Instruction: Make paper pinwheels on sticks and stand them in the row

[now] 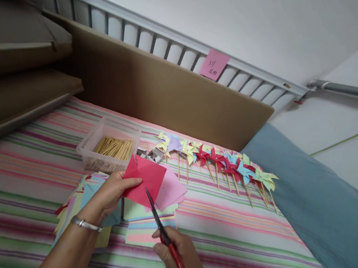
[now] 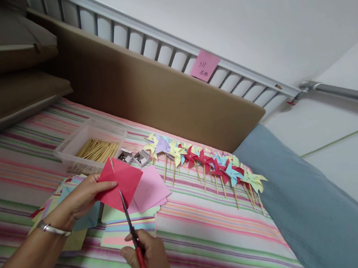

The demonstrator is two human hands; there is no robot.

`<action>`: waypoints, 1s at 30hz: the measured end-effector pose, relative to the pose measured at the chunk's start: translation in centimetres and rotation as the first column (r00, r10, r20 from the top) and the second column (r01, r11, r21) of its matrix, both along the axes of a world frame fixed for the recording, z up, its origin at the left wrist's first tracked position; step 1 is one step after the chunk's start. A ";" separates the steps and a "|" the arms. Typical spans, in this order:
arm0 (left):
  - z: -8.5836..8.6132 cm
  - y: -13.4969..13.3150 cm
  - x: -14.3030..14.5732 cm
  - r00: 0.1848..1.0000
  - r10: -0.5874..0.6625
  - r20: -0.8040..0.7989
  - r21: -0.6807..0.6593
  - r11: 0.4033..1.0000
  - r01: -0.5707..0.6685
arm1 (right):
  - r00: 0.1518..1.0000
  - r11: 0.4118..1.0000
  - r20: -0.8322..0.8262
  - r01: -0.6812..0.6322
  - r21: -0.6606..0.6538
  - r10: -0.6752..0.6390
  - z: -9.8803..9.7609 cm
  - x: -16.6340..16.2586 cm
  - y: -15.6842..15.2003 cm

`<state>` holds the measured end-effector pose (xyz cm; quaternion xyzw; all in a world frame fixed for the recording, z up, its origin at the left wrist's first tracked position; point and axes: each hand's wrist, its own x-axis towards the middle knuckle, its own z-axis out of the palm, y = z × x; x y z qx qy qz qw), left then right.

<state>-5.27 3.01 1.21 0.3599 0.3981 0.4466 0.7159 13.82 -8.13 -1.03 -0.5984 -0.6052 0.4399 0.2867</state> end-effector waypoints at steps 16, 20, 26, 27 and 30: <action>-0.1 0.1 -0.1 1.000 0.014 0.001 -0.015 1.000 -0.014 | 0.999 1.000 0.050 -0.015 0.007 0.014 0.3 -0.1 0.0; -0.1 0.4 -0.7 0.996 0.083 0.018 -0.006 0.997 -0.083 | 0.990 0.996 0.114 -0.086 0.007 0.084 0.4 1.6 -0.3; -0.5 0.1 -0.5 0.997 -0.064 -0.034 0.015 0.998 0.065 | 0.961 0.983 -0.209 0.182 -0.014 -0.181 1.0 5.1 0.4; -0.7 -0.1 -0.1 0.990 -0.128 -0.054 0.023 0.991 0.129 | 0.942 0.975 -0.264 0.220 0.020 -0.207 1.1 5.4 0.7; -1.5 -1.0 1.9 0.930 -0.345 -0.129 0.017 0.936 0.350 | 0.900 0.951 -0.369 0.289 0.110 -0.231 1.0 5.4 1.6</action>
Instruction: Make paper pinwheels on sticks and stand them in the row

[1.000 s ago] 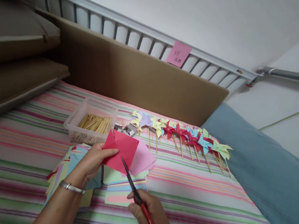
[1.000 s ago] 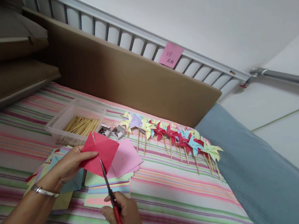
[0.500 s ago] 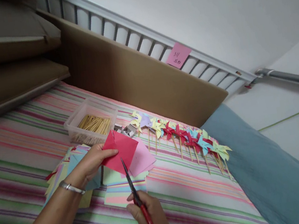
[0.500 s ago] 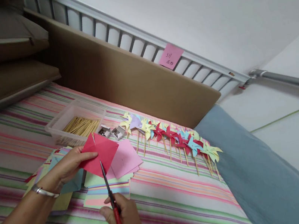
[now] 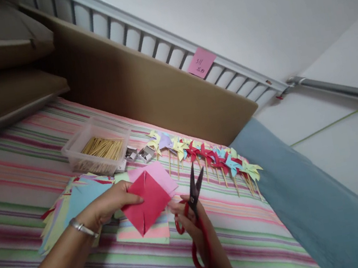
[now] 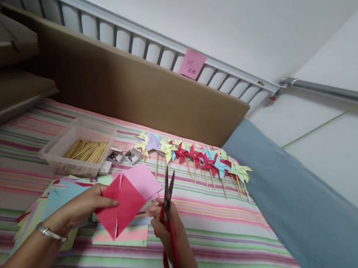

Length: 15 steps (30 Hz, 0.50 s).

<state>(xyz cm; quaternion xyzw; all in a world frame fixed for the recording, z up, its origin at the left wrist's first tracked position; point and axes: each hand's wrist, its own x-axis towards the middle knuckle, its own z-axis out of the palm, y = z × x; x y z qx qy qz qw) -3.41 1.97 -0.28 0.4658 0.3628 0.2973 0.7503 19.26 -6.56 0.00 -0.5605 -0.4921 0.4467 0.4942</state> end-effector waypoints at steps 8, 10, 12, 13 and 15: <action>-1.3 -1.1 3.0 0.968 -0.251 0.009 -0.015 0.968 0.251 | 0.999 0.999 -0.027 -0.042 0.024 0.043 -1.8 -0.6 0.6; -1.1 -1.1 3.2 0.987 -0.142 0.070 -0.054 0.988 0.146 | 0.998 0.999 -0.065 0.020 0.026 -0.018 -1.7 -0.7 0.6; -1.0 -1.4 3.6 0.987 0.015 0.158 -0.120 0.993 0.004 | 0.983 0.993 -0.163 0.101 0.062 -0.089 -1.4 -1.1 0.6; -1.0 -1.6 4.0 0.975 0.083 0.204 -0.159 0.986 -0.050 | 0.969 0.985 -0.212 0.147 0.088 -0.126 -1.2 -1.3 0.6; -1.0 -2.3 5.1 0.944 0.145 0.297 -0.224 0.971 -0.079 | 0.939 0.961 -0.275 0.250 0.121 -0.209 -0.8 -1.9 0.7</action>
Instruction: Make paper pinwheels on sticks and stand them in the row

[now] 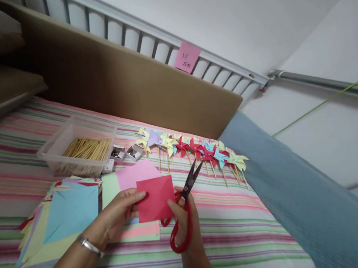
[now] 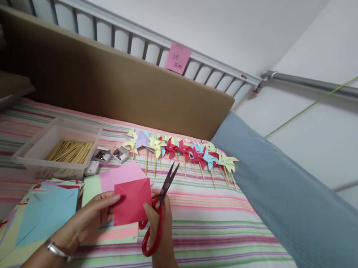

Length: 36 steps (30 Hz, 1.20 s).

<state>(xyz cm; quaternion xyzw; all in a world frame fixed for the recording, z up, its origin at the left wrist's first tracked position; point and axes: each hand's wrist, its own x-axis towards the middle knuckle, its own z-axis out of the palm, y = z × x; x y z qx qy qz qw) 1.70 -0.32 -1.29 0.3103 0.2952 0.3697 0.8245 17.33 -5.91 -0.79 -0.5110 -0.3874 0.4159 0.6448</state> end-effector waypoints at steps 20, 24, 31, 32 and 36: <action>2.0 3.6 -6.6 0.891 0.338 -0.304 0.133 0.941 -0.312 | 0.817 0.818 0.249 -0.393 -0.419 0.520 -0.6 -2.5 -2.6; 2.4 3.6 -7.0 0.921 0.293 -0.257 0.105 0.956 -0.275 | 0.812 0.821 0.280 -0.366 -0.439 0.512 -0.4 -2.9 -2.9; 2.3 3.2 -7.0 0.955 0.221 -0.197 0.100 0.974 -0.204 | 0.791 0.821 0.320 -0.364 -0.439 0.521 -1.0 -2.9 -2.8; 2.2 3.2 -7.0 0.961 0.203 -0.187 0.101 0.977 -0.187 | 0.789 0.817 0.318 -0.365 -0.447 0.526 -1.1 -2.9 -2.8; 2.1 3.1 -6.9 0.967 0.183 -0.176 0.100 0.981 -0.167 | 0.788 0.808 0.310 -0.362 -0.465 0.532 -1.3 -3.0 -2.7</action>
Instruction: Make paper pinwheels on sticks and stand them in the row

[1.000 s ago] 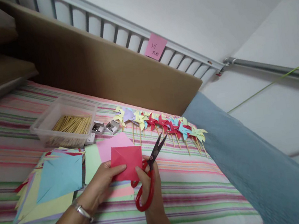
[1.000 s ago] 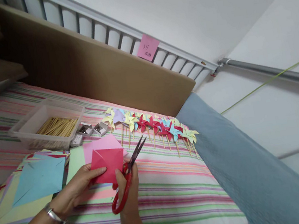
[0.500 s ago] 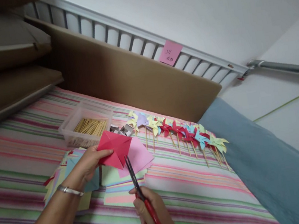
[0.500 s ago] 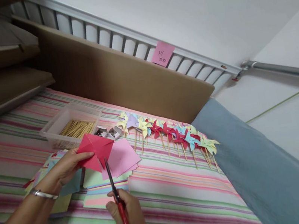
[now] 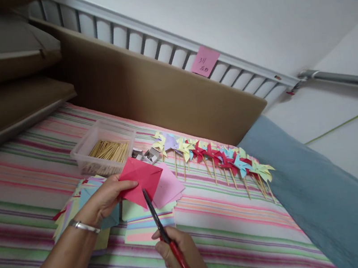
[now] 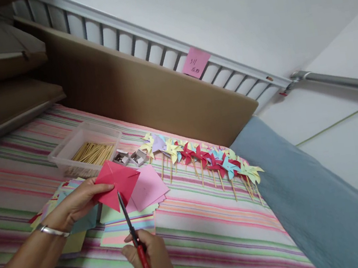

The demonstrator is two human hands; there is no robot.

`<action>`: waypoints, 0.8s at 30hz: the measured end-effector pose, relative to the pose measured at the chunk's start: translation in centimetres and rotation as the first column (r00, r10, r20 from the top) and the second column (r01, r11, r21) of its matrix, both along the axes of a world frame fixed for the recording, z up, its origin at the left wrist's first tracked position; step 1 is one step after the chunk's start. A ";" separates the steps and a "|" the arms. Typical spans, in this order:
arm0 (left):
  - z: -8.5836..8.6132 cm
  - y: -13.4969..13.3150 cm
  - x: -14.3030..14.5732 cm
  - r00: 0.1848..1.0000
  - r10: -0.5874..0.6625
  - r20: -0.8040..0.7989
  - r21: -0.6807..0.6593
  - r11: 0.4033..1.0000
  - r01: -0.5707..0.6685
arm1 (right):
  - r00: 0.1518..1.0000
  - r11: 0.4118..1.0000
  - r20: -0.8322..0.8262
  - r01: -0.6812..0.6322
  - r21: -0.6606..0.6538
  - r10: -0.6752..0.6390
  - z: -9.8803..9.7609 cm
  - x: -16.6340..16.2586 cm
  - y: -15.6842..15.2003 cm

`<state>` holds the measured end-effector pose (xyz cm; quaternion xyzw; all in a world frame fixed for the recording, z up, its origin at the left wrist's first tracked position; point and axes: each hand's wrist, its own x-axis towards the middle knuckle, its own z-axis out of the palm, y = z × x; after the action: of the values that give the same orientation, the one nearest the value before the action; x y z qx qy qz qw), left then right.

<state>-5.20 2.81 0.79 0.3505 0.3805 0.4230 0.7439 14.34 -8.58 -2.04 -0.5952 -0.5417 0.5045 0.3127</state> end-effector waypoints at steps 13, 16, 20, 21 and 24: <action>0.0 0.0 0.0 0.999 0.021 0.034 -0.004 1.000 -0.021 | 0.999 0.999 0.048 0.021 0.045 -0.023 0.1 -0.4 0.2; 0.3 -0.2 0.1 0.999 0.037 0.012 -0.015 0.999 -0.037 | 0.998 0.998 0.055 0.036 0.054 -0.039 -0.2 -0.5 0.3; 0.6 -0.3 0.1 0.999 0.048 -0.014 -0.024 0.999 -0.048 | 0.997 0.997 0.042 0.056 0.050 -0.058 -0.2 -0.9 0.4; 0.5 -0.2 0.1 0.999 0.051 -0.018 -0.024 0.998 -0.052 | 0.998 0.998 0.045 0.051 0.047 -0.053 -0.1 -1.0 0.4; 0.3 0.0 -0.1 0.996 0.080 -0.030 -0.020 0.997 -0.080 | 0.993 0.999 0.116 -0.014 0.050 0.008 0.7 -0.7 0.4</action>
<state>-5.30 2.86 1.10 0.3332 0.4094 0.4433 0.7244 13.61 -8.19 -1.39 -0.6123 -0.5750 0.4569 0.2928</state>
